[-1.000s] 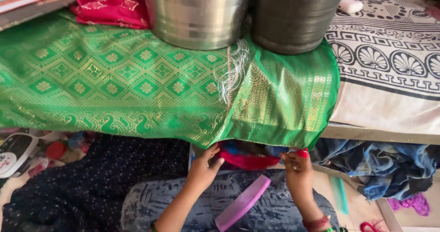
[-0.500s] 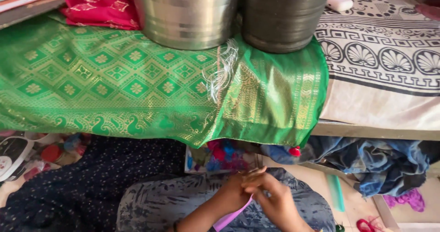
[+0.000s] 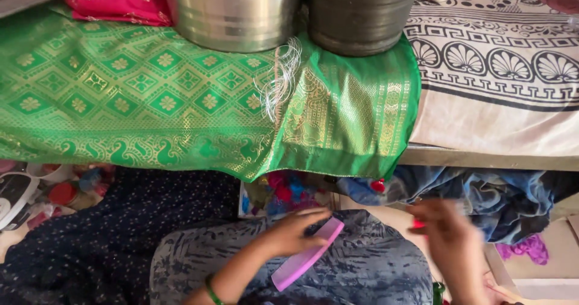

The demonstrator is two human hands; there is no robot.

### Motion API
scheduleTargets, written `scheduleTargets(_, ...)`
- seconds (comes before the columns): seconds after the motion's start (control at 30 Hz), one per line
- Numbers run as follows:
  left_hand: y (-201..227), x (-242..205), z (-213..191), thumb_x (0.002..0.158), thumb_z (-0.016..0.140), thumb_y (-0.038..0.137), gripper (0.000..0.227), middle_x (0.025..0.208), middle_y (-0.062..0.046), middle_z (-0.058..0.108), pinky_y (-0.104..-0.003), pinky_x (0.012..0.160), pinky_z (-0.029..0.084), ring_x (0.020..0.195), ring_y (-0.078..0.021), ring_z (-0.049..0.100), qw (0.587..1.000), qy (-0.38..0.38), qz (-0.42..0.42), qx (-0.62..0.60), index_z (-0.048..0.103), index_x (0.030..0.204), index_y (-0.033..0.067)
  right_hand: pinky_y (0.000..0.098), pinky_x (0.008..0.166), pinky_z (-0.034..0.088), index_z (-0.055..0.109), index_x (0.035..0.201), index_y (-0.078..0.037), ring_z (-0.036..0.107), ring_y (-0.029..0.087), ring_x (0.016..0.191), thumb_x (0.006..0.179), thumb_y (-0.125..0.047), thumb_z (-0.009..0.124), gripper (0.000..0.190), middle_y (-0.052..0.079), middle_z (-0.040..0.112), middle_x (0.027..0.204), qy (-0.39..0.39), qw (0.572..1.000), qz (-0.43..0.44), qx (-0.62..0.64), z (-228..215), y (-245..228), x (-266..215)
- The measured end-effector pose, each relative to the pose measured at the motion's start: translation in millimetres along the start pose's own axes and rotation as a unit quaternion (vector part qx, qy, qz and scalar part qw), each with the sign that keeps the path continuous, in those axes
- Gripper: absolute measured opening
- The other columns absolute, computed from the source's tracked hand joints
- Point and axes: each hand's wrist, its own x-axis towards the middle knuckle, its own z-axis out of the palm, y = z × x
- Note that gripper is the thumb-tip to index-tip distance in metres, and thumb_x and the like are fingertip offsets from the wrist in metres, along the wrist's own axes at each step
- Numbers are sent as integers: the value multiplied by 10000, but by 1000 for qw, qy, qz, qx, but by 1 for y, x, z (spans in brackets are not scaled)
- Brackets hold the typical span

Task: Sewing decorative tassels onto the border of a green silk saree.

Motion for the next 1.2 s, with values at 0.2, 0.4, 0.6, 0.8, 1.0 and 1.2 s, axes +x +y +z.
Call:
scheduleTargets(0.2, 105, 22, 8, 869, 809, 502, 1001, 1581, -172, 407, -453, 1208, 315, 1486, -346, 385, 966, 42, 172, -188, 288, 1606, 67, 285, 775, 530, 789, 872, -78, 642, 239, 973, 710, -76, 786, 163, 107, 680, 1089, -81, 971, -222, -25, 34, -54, -20)
scheduleTargets(0.4, 71, 5, 39, 1055, 622, 314, 255, 988, -87, 742, -432, 954, 504, 1012, -293, 684, 991, -5, 108, -79, 729, 1029, 84, 275, 808, 551, 682, 967, 14, 705, 150, 872, 923, -59, 677, 86, 100, 764, 952, -80, 970, -8, 229, 42, 22, -38)
scheduleTargets(0.6, 17, -46, 38, 1004, 688, 283, 255, 889, -122, 706, -487, 904, 459, 938, -349, 640, 983, 59, 66, 163, 697, 888, 56, 285, 834, 509, 638, 1039, 13, 642, 140, 841, 1081, -40, 610, 73, 121, 747, 953, 105, 967, 15, 232, -14, 28, -25)
scheduleTargets(0.8, 27, -54, 28, 923, 721, 238, 186, 1055, -106, 718, -445, 947, 481, 1061, -328, 645, 993, 113, 28, 18, 716, 982, 61, 404, 1037, 498, 743, 868, -101, 665, 288, 1216, 727, -28, 791, 165, 64, 775, 1112, -98, 969, -226, -11, 26, 35, -41)
scheduleTargets(1.0, 62, -32, 42, 1011, 644, 116, 242, 1177, -52, 712, -318, 946, 556, 1084, -148, 681, 945, 61, 16, -322, 685, 1242, 61, 480, 1106, 433, 764, 895, -25, 561, 339, 1372, 765, -22, 811, 137, 120, 726, 1256, -175, 962, -182, 106, 75, 8, -72)
scheduleTargets(1.2, 71, -47, 48, 1024, 687, 104, 159, 1152, -49, 711, -294, 940, 546, 1082, -130, 668, 930, 56, 76, -356, 701, 1155, 15, 533, 1108, 421, 766, 892, 24, 474, 385, 1437, 838, -51, 780, 93, 180, 694, 1305, -240, 929, -120, 253, 72, 7, -75)
